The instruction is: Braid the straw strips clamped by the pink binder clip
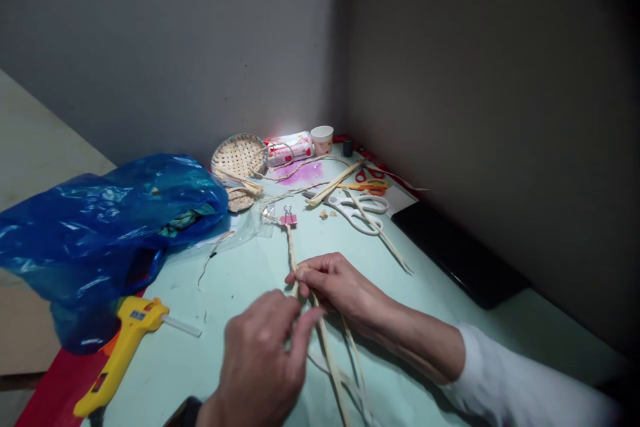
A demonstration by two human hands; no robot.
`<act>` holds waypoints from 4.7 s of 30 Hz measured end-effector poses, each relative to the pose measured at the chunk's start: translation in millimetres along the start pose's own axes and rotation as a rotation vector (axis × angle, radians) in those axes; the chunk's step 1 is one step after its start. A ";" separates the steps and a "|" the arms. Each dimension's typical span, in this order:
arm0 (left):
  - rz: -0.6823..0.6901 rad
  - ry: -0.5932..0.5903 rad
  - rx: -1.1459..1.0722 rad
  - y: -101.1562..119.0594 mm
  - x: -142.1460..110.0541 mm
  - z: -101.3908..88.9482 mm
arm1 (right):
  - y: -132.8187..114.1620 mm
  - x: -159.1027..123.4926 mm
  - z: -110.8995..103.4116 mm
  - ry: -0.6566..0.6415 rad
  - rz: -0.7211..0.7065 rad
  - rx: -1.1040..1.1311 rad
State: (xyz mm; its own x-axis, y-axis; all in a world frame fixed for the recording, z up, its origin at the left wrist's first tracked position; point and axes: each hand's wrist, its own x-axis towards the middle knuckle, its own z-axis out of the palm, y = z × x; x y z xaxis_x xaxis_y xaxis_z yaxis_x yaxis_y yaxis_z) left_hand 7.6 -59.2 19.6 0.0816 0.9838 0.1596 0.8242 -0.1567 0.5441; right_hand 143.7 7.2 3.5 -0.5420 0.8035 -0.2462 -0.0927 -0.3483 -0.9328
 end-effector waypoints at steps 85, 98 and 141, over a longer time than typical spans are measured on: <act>-0.408 -0.244 -1.056 -14.5 20.1 11.6 | 17.8 -59.2 18.6 0.172 -0.599 -1.738; -0.453 -0.228 -1.070 -13.5 19.9 7.5 | -19.5 -20.3 2.7 -0.015 -0.222 -1.128; -0.183 0.121 -0.381 -1.4 4.7 -3.8 | -6.7 -17.7 -8.0 0.064 0.079 0.090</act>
State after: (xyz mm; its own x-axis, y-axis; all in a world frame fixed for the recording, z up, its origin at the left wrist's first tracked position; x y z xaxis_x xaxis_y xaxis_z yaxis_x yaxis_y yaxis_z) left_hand 4.6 -54.7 22.7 -0.1317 0.9846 0.1154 0.5515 -0.0240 0.8338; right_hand 160.5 -0.9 12.0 -0.4967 0.7997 -0.3371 -0.1275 -0.4515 -0.8831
